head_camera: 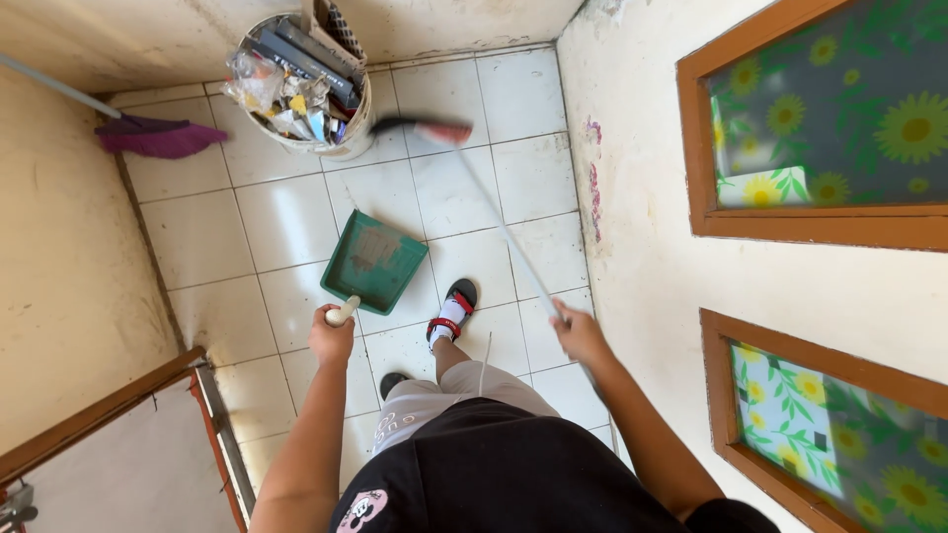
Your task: Sweeping a tiled floor using a broom and a dustpan and emptying trash into a bin.
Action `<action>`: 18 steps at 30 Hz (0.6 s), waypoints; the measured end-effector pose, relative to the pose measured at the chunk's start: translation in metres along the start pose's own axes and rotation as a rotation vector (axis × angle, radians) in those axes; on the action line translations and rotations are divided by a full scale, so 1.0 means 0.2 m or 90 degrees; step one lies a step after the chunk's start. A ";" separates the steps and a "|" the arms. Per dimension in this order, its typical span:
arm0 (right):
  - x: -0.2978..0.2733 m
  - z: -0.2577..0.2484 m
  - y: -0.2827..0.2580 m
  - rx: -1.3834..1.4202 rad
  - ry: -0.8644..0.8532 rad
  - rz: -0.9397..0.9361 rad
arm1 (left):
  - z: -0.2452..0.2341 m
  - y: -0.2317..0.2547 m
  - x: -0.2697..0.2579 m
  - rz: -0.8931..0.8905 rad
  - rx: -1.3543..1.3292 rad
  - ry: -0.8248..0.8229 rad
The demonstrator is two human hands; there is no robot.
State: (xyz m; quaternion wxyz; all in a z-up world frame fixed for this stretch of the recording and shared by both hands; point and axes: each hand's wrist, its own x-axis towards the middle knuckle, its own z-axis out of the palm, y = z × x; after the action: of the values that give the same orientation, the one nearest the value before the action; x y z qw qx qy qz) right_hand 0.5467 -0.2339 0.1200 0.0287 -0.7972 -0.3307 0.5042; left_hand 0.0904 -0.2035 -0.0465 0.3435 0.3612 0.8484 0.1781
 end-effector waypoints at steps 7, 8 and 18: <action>0.60 0.08 -0.27 -0.066 0.124 -0.070 | -0.09 -0.05 -0.09 -0.024 -0.009 0.007; 0.68 0.12 -0.23 -0.054 0.111 -0.065 | -0.09 -0.07 -0.09 -0.019 -0.014 0.004; -0.15 0.39 0.30 0.079 -0.046 0.096 | -0.15 -0.08 -0.07 -0.002 0.023 -0.046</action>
State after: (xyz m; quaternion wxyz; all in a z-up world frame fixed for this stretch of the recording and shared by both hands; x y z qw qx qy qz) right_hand 0.5043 -0.3199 0.0818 0.0283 -0.7977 -0.2386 0.5531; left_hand 0.0678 -0.2267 -0.0282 0.3675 0.3721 0.8392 0.1494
